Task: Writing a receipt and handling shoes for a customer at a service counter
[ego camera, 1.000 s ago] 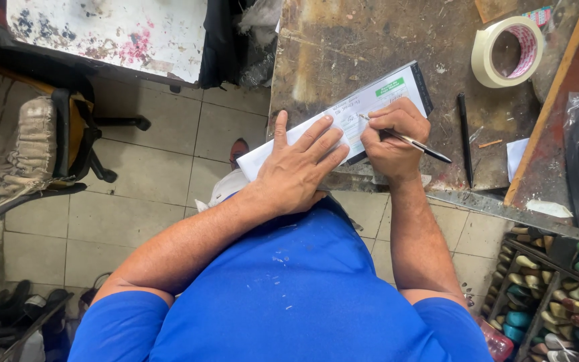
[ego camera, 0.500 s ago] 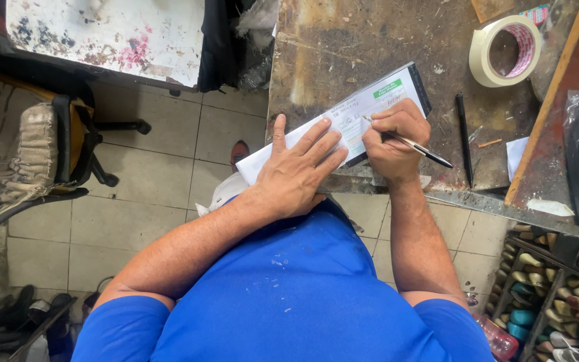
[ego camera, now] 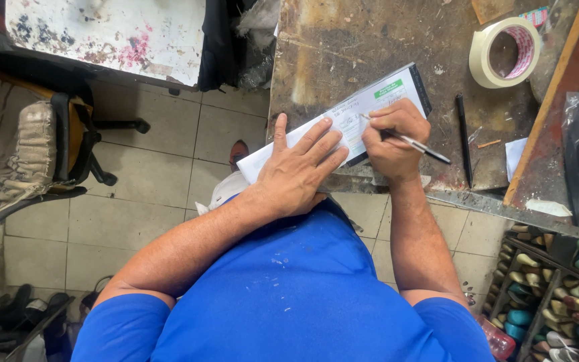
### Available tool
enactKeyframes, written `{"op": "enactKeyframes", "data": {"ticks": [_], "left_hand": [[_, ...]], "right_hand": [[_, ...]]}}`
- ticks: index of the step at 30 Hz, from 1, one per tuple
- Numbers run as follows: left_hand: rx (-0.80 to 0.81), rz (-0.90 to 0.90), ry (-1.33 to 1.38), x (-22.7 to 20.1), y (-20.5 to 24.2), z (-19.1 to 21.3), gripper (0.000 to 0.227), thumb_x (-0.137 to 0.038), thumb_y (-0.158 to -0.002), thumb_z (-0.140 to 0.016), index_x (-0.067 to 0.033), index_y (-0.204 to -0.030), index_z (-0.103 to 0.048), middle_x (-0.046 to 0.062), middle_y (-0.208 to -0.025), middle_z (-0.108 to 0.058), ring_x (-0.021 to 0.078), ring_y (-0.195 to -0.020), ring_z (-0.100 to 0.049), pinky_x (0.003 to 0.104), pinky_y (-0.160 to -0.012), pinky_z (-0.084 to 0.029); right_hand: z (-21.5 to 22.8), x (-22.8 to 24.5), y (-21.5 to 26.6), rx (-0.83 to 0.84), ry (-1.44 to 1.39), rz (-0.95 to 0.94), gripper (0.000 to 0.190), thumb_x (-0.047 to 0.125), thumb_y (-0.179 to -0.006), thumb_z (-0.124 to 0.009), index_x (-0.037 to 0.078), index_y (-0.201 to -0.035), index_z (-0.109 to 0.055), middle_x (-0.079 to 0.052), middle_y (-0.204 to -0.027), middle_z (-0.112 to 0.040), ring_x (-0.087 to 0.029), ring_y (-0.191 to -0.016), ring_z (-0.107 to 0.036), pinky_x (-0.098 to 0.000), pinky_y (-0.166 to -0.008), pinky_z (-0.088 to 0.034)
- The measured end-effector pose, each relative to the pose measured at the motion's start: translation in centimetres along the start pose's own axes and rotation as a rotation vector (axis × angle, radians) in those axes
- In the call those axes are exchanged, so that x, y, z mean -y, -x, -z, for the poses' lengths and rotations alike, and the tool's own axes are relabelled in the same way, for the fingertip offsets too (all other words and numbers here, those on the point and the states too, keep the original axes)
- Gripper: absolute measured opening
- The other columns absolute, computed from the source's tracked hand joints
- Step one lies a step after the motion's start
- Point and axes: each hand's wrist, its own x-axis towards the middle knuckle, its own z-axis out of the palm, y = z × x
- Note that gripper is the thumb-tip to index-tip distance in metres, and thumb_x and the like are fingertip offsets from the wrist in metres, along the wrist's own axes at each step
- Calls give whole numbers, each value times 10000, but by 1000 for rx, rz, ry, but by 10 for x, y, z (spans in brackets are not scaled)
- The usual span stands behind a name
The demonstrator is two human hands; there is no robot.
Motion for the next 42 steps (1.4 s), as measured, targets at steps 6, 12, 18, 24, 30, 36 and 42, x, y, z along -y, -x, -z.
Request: {"op": "enactKeyframes", "data": {"ticks": [6, 12, 18, 24, 30, 36, 42], "left_hand": [[29, 5, -9, -2, 0, 5, 863, -348, -737, -856, -170, -1490, -475, 124, -1566, -375, 323, -1542, -161, 853, -1102, 19], [42, 6, -19, -1, -1, 3, 867, -368, -741, -847, -178, -1498, -467, 118, -1577, -374, 318, -1546, -158, 852, -1104, 19], [17, -6, -22, -1, 0, 3, 871, -360, -731, -857, -164, -1489, -476, 126, -1567, -384, 326, -1541, -176, 846, -1106, 24], [7, -10, -33, -1, 0, 1, 873, -373, -725, -860, -165, -1484, -481, 126, -1560, -394, 328, -1538, -186, 852, -1103, 14], [-2, -17, -28, 0, -1, 0, 872, -369, -725, -861, -156, -1483, -485, 129, -1555, -400, 330, -1537, -195, 849, -1106, 13], [-15, -19, -25, -1, 0, 1, 876, -366, -714, -867, -151, -1478, -494, 135, -1550, -407, 337, -1534, -203, 853, -1104, 3], [-12, -18, -28, -1, 1, 1, 880, -369, -718, -865, -152, -1483, -489, 133, -1557, -402, 334, -1536, -200, 847, -1108, 9]], "right_hand": [[19, -8, -7, 20, -42, 50, 179, -174, -784, -748, -15, -782, -668, -195, -851, -668, -361, -740, -690, -324, -578, -483], [16, -14, -6, 35, -83, 47, 164, -173, -769, -751, -23, -782, -686, -207, -840, -683, -351, -736, -700, -330, -566, -487], [15, -12, -6, 15, -39, 21, 187, -188, -754, -731, -7, -778, -694, -199, -840, -688, -349, -718, -695, -339, -569, -502], [15, -13, -6, 1, -27, 6, 187, -192, -743, -720, -9, -779, -701, -194, -829, -686, -348, -723, -705, -344, -565, -506], [15, -16, -5, -15, -50, 9, 190, -190, -733, -706, -3, -765, -696, -183, -822, -674, -294, -670, -674, -309, -508, -446], [15, -14, -5, -24, -44, 5, 191, -188, -734, -715, -1, -768, -695, -182, -821, -673, -281, -659, -664, -302, -494, -432], [15, -16, -3, -34, -7, 4, 195, -189, -725, -701, 2, -757, -687, -185, -819, -669, -307, -666, -665, -304, -488, -422]]}}
